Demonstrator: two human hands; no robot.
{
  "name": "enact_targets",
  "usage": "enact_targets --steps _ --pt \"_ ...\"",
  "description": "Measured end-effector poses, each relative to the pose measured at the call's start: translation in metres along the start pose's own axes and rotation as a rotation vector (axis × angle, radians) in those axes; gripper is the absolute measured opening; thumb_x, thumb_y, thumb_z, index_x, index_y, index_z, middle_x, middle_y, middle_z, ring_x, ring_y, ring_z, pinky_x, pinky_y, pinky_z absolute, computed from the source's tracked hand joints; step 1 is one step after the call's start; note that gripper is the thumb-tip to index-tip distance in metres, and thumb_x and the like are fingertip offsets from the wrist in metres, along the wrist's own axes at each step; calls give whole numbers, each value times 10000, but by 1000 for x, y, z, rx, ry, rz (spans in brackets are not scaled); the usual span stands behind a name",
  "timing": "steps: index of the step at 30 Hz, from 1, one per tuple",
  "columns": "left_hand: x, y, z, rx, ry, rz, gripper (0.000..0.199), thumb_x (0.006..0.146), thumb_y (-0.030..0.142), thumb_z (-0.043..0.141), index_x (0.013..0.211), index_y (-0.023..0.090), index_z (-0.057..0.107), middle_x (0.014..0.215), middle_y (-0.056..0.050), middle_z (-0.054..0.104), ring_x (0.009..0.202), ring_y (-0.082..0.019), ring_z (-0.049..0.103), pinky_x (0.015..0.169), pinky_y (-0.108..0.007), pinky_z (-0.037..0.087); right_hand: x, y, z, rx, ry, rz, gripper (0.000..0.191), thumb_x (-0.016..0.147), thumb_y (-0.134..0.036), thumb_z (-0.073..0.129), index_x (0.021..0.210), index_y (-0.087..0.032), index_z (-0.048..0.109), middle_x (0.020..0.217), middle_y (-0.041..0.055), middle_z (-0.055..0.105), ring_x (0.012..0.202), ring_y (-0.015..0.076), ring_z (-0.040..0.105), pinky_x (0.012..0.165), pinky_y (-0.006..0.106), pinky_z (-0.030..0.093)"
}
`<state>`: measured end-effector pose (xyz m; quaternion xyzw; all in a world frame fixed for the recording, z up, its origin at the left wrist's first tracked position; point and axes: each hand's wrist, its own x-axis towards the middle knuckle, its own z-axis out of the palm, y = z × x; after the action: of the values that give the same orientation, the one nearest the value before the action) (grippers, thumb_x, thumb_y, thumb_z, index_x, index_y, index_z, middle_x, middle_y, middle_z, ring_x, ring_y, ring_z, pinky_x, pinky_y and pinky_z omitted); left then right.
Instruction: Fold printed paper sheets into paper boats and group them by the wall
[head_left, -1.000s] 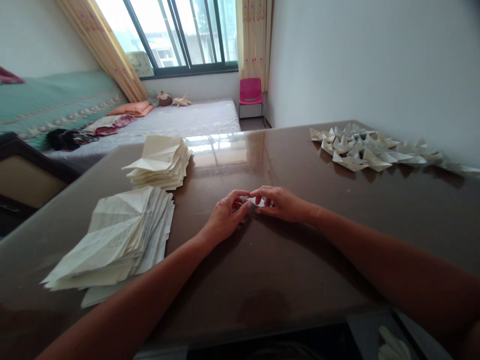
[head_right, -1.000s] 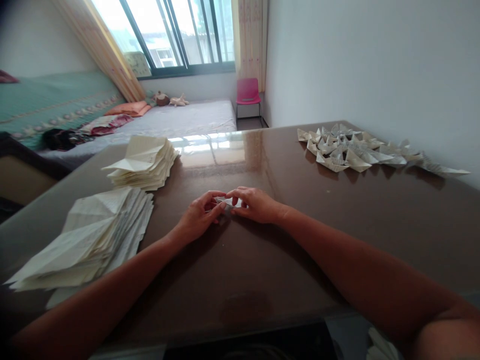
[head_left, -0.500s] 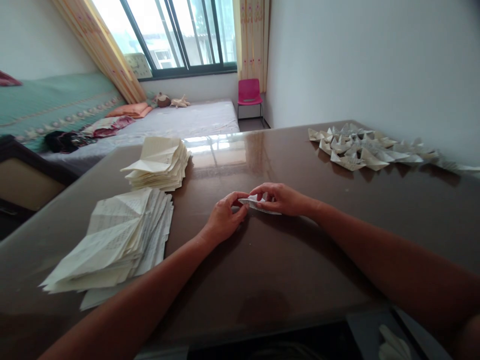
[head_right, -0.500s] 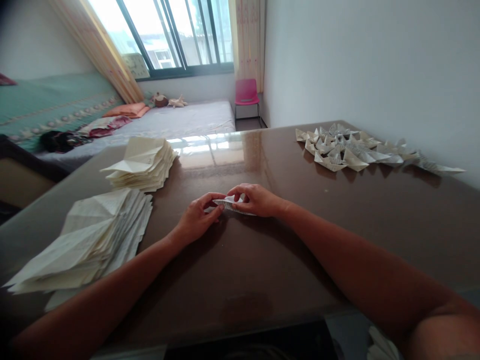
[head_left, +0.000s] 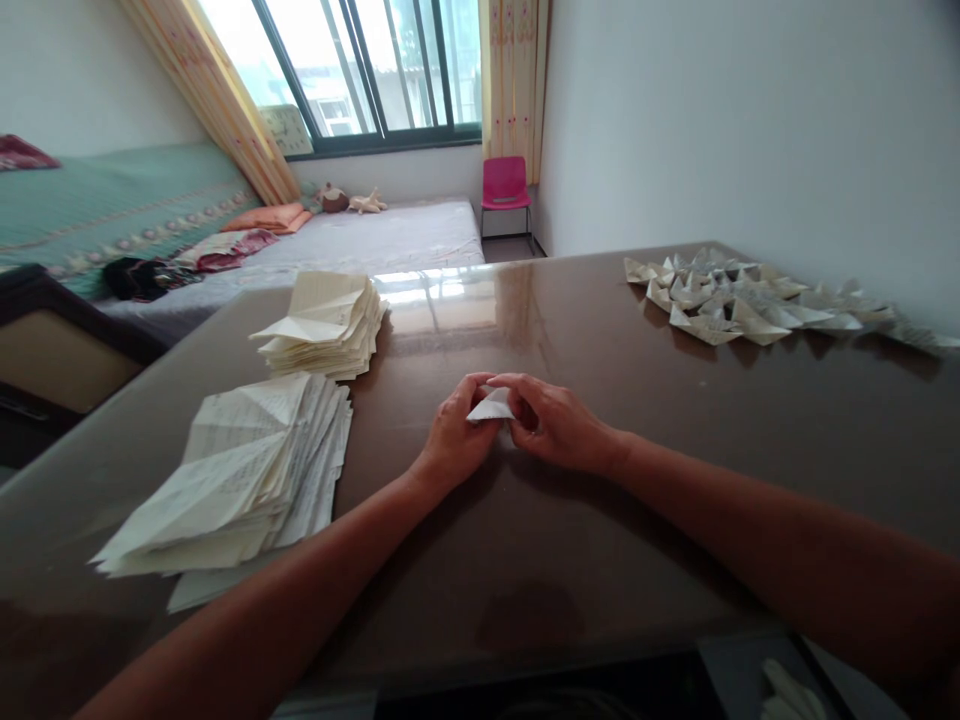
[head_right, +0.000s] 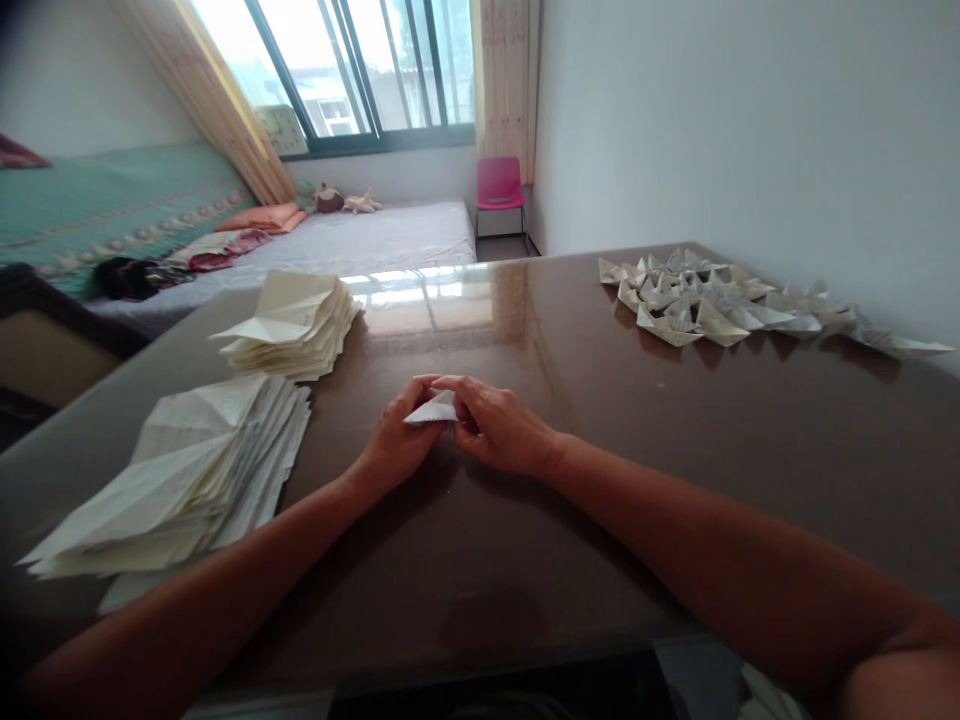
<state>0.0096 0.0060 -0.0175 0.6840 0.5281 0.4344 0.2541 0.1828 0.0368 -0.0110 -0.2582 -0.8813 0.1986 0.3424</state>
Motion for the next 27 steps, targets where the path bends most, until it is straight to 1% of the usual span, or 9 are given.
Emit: enact_targets --steps 3,5,7,10,13,17,21,25,27 --pt "-2 2 0 91 47 8 446 713 104 569 1146 189 510 681 73 504 606 -90 489 613 -212 399 -1 -1 1 -70 41 69 572 733 -87 524 1284 -203 431 781 -32 539 632 107 494 654 233 398" --pt "-3 4 1 109 55 31 501 709 93 565 1192 200 485 688 76 485 604 -86 476 615 -210 394 -1 -2 1 -131 23 110 560 744 -122 534 1287 -203 422 852 -10 572 656 119 516 651 245 396" --pt "-5 5 2 123 49 61 534 717 89 556 1230 197 454 707 72 489 612 -86 479 629 -213 398 -2 -4 1 -196 -15 133 561 759 -186 561 1299 -203 409 970 26 593 730 146 553 655 257 400" --pt "-9 6 4 134 12 107 594 734 100 553 1298 188 387 737 61 505 634 -91 495 642 -218 404 -1 -7 1 -282 -34 142 538 780 -254 577 1288 -187 413 1077 67 589 838 183 577 668 269 409" --pt "-12 5 7 135 -45 129 697 734 88 540 1378 196 298 734 63 485 615 -89 475 614 -210 398 0 -9 -2 -374 -33 133 468 806 -258 559 1252 -171 444 1079 82 607 840 190 583 681 275 411" --pt "-14 4 9 143 -77 131 763 703 55 536 1403 210 275 725 67 458 608 -86 453 597 -203 387 0 -9 -6 -470 -83 114 431 812 -240 539 1232 -169 477 1100 90 632 854 211 604 685 285 407" --pt "-13 7 7 168 -43 147 790 677 40 556 1402 212 293 701 76 416 597 -83 424 587 -201 375 -1 -8 -6 -417 -62 137 477 789 -227 525 1257 -170 451 1139 93 630 838 210 623 671 280 405" --pt "-10 4 6 165 52 163 747 693 64 573 1380 220 323 767 54 438 661 -94 452 630 -212 411 0 -2 -3 -283 -16 167 451 770 -203 527 1213 -174 450 1002 60 655 798 189 615 700 270 409" --pt "-7 -1 6 165 44 158 712 697 62 559 1354 226 341 823 37 468 697 -101 471 648 -220 425 0 4 0 -247 -17 192 406 785 -201 522 1186 -185 456 939 35 652 788 179 607 704 263 405"
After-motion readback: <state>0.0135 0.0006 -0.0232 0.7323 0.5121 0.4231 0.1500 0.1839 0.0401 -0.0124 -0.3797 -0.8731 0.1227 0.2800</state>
